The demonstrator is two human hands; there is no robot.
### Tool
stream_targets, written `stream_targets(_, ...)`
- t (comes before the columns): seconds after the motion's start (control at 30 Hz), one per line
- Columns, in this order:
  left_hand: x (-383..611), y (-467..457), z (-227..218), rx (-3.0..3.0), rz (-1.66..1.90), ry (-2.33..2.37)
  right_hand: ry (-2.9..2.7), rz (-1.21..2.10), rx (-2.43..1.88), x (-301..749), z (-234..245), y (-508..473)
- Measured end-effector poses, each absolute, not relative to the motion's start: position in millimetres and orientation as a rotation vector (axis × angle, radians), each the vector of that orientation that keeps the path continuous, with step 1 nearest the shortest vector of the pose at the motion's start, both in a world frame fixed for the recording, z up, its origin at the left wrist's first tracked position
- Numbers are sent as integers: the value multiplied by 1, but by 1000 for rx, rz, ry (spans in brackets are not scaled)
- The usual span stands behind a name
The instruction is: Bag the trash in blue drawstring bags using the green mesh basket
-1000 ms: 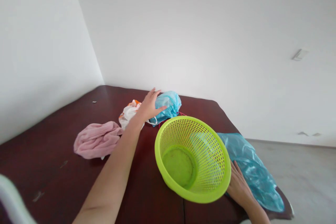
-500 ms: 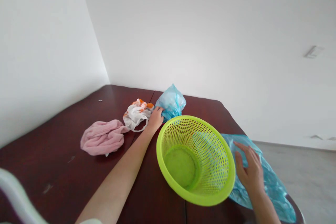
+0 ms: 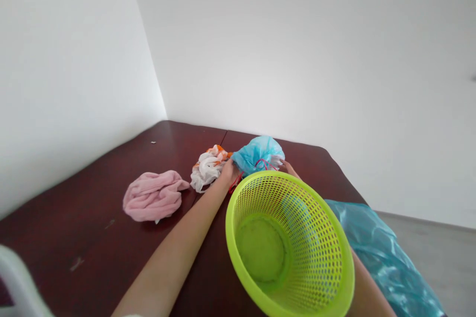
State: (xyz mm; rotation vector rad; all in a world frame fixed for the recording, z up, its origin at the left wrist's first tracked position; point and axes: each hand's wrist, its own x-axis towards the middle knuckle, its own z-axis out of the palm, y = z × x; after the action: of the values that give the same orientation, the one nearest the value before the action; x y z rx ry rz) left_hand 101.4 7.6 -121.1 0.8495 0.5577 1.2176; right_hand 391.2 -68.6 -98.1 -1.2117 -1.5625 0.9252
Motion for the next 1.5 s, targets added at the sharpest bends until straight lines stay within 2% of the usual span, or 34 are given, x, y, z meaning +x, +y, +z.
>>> stream_targets(0.2,81,12,-86,1010,1253,684,-1576,855,-1156,350,-70,-38)
stream_targets(0.33,70,1,-50,1154,1452,807,-1521,855,-1067,336,-49,-33)
stream_targets(0.43,60,-19,-21,1654,1594,848,-1481,903,-1014,328,-36,-38)
stream_targets(0.53,52,-40,4,2313,1402,842,-1417,1003,-943,323,-26,-46)
stream_targets(0.63,51,-55,19,2357,1156,789,-1374,1024,-880,319,-18,-54)
stream_targets(0.83,61,-54,10,2209,1053,925,-1381,1106,-855,314,-18,-58)
stream_targets(1.0,55,-43,0,2083,1196,961,-1285,966,-862,323,-16,-55)
stream_targets(1.1,53,-46,3,2055,1147,900,-1220,922,-811,330,-11,-56)
stream_targets(1.27,63,-52,4,2033,1054,714,-1219,1038,-755,328,-6,-63)
stream_targets(1.5,71,-50,7,2130,1160,767,-1212,1135,-763,328,-3,-67)
